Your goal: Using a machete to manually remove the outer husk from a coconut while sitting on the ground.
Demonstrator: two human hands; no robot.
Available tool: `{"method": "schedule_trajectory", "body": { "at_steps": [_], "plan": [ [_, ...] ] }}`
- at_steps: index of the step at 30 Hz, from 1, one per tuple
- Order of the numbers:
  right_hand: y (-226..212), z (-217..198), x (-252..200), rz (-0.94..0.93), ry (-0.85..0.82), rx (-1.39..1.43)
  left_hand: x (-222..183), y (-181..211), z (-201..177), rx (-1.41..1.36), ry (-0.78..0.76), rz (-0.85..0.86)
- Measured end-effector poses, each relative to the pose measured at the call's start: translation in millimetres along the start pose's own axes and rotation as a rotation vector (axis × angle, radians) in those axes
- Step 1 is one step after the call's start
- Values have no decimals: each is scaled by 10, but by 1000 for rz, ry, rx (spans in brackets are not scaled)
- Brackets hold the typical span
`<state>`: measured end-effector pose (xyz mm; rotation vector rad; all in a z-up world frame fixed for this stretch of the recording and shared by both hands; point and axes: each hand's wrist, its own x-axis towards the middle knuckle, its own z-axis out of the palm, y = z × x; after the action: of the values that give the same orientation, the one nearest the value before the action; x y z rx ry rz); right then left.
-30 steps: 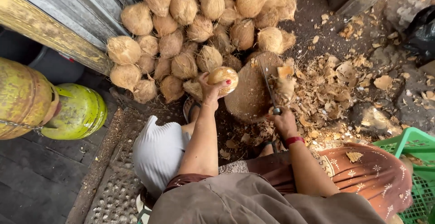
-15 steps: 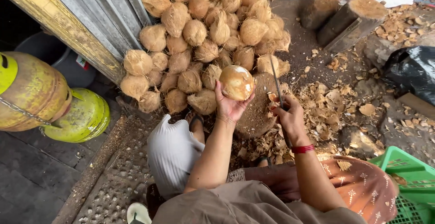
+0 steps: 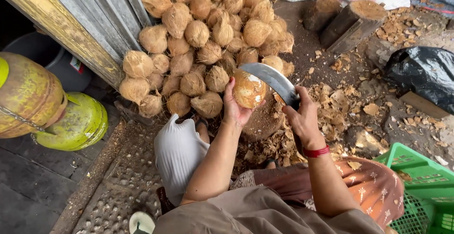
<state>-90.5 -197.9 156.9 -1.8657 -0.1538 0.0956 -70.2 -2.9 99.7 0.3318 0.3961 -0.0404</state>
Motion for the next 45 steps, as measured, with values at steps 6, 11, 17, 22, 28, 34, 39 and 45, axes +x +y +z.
{"method": "schedule_trajectory", "body": {
  "at_steps": [6, 11, 17, 22, 28, 34, 39, 45],
  "plan": [
    [-483, 281, -248, 70, -235, 70, 117, -162, -68, 97, -53, 2],
    [-468, 361, -314, -60, -258, -221, 20, -160, 23, 184, -16, 27],
    [-322, 302, -240, -34, -231, -226, -109, -168, 87, 275, 41, 58],
    [106, 213, 29, 82, -179, -59, -101, -260, 48, 324, -96, 70],
    [-182, 235, -226, 13, -263, -87, -161, -199, 33, 375, -102, 120],
    [-142, 219, -146, -11, -212, -225, -386, -49, 296, 615, -259, 298],
    [-385, 167, -269, 0, -258, -242, -408, -68, 290, 765, -293, 388],
    [-224, 221, -190, -25, -242, -240, -506, -142, 389, 782, -122, 460]
  ]
}}
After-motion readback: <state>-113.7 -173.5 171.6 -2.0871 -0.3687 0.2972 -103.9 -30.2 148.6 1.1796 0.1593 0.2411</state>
